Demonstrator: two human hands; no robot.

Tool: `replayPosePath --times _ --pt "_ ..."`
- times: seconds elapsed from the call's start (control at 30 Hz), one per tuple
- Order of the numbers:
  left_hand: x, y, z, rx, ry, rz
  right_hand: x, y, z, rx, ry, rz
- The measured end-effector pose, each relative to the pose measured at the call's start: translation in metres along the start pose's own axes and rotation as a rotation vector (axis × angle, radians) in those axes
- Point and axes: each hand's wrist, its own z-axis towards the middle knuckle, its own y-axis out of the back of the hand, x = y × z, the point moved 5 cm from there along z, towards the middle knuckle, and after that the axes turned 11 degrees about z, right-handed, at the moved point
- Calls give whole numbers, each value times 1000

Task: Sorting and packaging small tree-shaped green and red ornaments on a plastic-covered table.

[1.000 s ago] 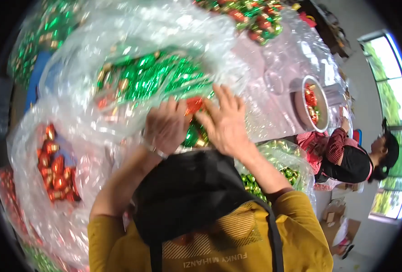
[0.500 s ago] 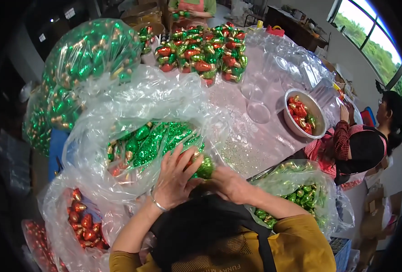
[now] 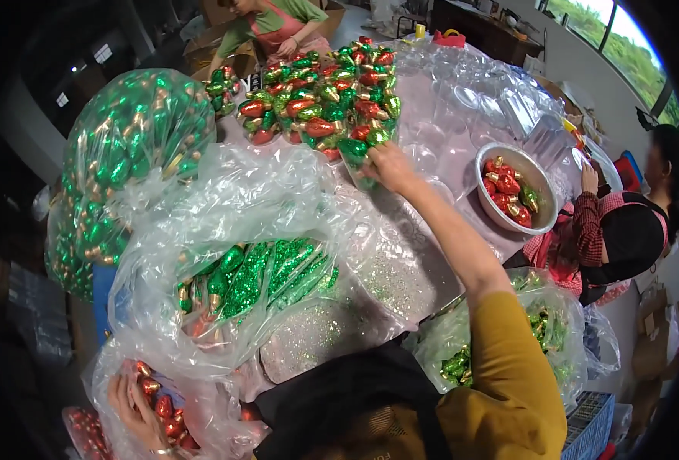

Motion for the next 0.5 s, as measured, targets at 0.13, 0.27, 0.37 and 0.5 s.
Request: replayPosePath --times 0.13,0.27,0.37,0.5 --pt "43 -12 -28 -3 -84 160 -42 -40 40 -16 -176 11" --pt "114 -33 -58 240 380 -64 -59 -51 57 -17 -187 6" --pt "152 -41 -82 359 667 -124 -32 -20 60 -237 -50 -145" --pt "193 -38 -122 305 480 108 26 40 7 -352 -51 -190"
